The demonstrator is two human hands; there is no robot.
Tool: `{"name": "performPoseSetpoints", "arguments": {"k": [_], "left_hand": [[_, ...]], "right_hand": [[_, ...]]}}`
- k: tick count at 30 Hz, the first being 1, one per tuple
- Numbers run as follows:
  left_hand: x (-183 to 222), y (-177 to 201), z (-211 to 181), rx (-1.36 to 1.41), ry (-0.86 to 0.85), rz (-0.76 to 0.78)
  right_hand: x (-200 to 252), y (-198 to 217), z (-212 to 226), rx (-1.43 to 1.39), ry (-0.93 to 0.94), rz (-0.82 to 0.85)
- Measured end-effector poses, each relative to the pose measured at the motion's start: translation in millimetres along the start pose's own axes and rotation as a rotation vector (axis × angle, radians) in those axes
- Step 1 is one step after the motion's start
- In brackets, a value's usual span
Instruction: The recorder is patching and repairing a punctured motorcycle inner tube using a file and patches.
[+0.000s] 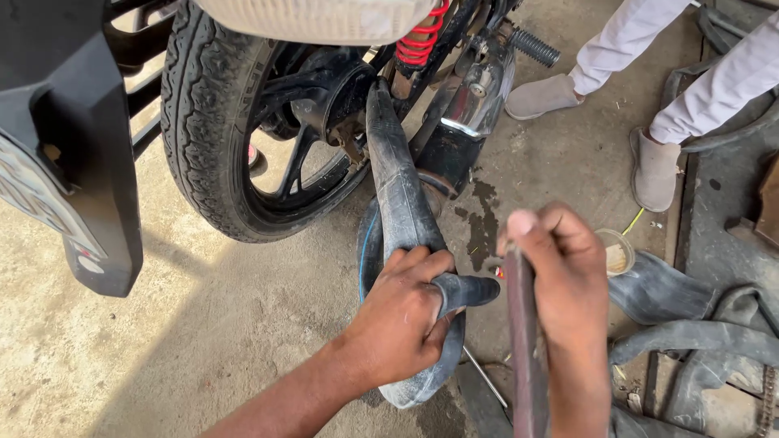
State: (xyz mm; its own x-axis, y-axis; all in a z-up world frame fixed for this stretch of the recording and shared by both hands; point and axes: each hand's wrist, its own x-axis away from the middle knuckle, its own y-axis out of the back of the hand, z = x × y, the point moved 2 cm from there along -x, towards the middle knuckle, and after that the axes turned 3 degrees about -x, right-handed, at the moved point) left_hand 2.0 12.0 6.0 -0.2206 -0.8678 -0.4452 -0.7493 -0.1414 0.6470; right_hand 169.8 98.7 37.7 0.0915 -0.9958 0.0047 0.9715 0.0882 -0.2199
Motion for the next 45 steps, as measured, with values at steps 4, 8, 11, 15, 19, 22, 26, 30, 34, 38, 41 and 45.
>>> {"name": "performPoseSetpoints", "arguments": {"k": [4, 8, 11, 15, 19, 22, 26, 30, 34, 38, 41, 45], "left_hand": [[-5.6, 4.0, -5.3, -0.052, 0.026, 0.080], [-5.6, 4.8, -0.7, -0.112, -0.064, -0.007], [-7.0, 10.8, -3.4, -0.097, -0.037, 0.075], [-7.4, 8.7, 2.0, -0.060, -0.001, 0.074], [-8.4, 8.2, 1.0, -0.099, -0.015, 0.053], [-6.2, 5.6, 5.2, -0.087, 0.005, 0.067], [-0.1, 0.9, 6.8, -0.026, 0.024, -0.004], [-5.8, 5.6, 7.7, -0.055, -0.009, -0.011], [-3.5, 0.0, 13.5, -0.011, 0.066, 0.016], [-2.6, 4.4, 13.7, -0.014, 0.049, -0.049], [-2.1, 5.4, 12.9, -0.002, 0.061, -0.052], [-1.7, -1.8, 14.3, 0.030, 0.209, 0.140]], "right_hand": [[24.9, -25.2, -1.0, 0.347, 0.257, 0.148], [3.4, -39.6, 14.3, 0.465, 0.460, -0.030], [17.5, -40.1, 31.4, 0.309, 0.460, 0.027], [19.6, -50.4, 16.3, 0.690, 0.567, 0.176], [1.4, -47.7, 19.7, 0.491, 0.525, -0.050], [17.9, -45.2, 17.2, 0.526, 0.542, 0.035], [3.4, -44.5, 3.9, 0.765, 0.556, -0.084], [-10.3, -33.5, 13.4, 0.510, 0.659, -0.215], [6.1, -52.2, 6.7, 0.589, 0.521, 0.024], [-18.3, -48.1, 13.6, 0.490, 0.653, -0.212], [14.8, -42.1, 10.4, 0.427, 0.561, 0.051], [10.0, -58.8, 6.7, 0.721, 0.439, 0.027]]}}
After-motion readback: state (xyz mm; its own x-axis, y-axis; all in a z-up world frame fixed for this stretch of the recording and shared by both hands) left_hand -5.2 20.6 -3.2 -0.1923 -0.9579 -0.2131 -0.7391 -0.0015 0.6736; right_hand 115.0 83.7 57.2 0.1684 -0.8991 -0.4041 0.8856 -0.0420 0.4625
